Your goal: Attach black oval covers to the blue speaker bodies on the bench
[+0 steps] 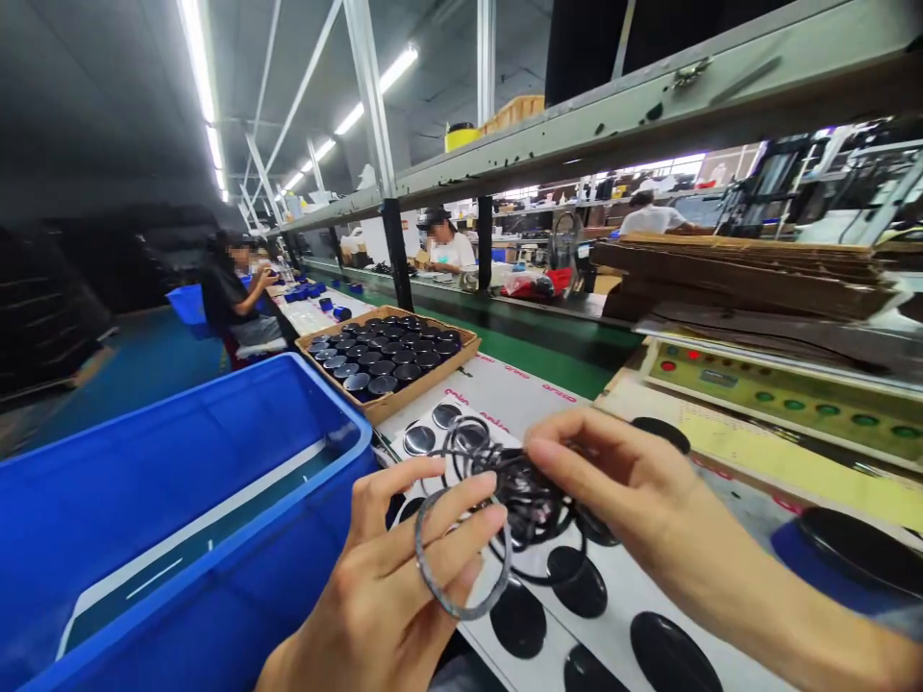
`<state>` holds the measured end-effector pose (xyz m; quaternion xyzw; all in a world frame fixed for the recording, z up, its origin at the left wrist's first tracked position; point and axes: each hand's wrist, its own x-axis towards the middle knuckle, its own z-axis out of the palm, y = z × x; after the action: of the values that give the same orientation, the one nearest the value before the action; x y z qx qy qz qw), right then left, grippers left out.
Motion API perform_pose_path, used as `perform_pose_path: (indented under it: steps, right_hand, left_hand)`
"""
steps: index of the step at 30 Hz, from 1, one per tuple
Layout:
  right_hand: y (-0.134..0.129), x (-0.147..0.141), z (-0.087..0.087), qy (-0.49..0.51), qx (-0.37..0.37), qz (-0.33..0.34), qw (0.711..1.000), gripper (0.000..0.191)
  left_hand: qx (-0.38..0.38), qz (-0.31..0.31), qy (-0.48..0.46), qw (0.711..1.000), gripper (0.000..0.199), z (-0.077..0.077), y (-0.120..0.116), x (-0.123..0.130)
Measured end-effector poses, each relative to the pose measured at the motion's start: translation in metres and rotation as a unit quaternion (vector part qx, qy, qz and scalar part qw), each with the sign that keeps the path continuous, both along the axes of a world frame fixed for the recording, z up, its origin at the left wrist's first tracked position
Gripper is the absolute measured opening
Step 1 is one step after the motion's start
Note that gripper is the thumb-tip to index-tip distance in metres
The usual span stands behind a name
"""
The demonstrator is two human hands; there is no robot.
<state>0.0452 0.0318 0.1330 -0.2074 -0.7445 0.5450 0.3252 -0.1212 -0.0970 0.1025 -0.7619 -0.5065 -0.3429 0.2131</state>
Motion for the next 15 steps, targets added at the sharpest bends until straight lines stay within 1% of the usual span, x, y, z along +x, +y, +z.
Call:
perform_pose_path:
  steps: [1,2,4,5,6,8,9,10,13,15]
  right_hand:
    - [0.002,0.002,0.0,0.001,-0.012,-0.012,1.0,0.025]
    - [0.004,0.003,0.0,-0.006,-0.028,-0.007,1.0,0.028]
    - [0.003,0.005,-0.002,-0.034,-0.061,0.047,0.996,0.031]
    - [0.001,0.004,-0.003,-0.048,-0.062,0.07,0.994,0.033]
    - [0.0,0.003,-0.005,-0.058,-0.05,0.084,0.994,0.032]
    - [-0.003,0.0,-0.009,-0.058,-0.007,0.08,0.995,0.022]
    - [-0.003,-0.002,-0.01,-0.05,0.008,0.072,0.996,0.015]
    - [-0.002,-0.004,-0.01,-0.046,0.006,0.069,0.997,0.013]
    - [0.004,-0.007,-0.006,-0.022,-0.055,0.084,0.995,0.015]
    - [0.009,-0.007,-0.003,0.004,-0.09,0.092,0.992,0.019]
  left_hand:
    - [-0.007,0.001,0.008,1.0,0.04,0.0,-0.003,-0.002]
    - [-0.013,0.006,0.011,1.0,0.04,0.0,-0.005,-0.003]
    - [-0.037,0.026,0.014,0.999,0.036,0.002,-0.005,-0.002]
    - [-0.048,0.037,0.013,0.998,0.031,0.004,-0.003,0.0]
    - [-0.052,0.046,0.009,0.998,0.025,0.006,0.0,0.003]
    - [-0.053,0.051,0.007,0.997,0.018,0.01,0.005,0.009]
    - [-0.042,0.049,0.006,0.998,0.016,0.013,0.007,0.011]
    - [-0.032,0.047,0.008,0.998,0.017,0.014,0.009,0.013]
    - [-0.029,0.049,0.047,0.997,0.025,0.017,0.009,0.01]
    - [-0.014,0.042,0.071,0.996,0.03,0.013,0.004,0.003]
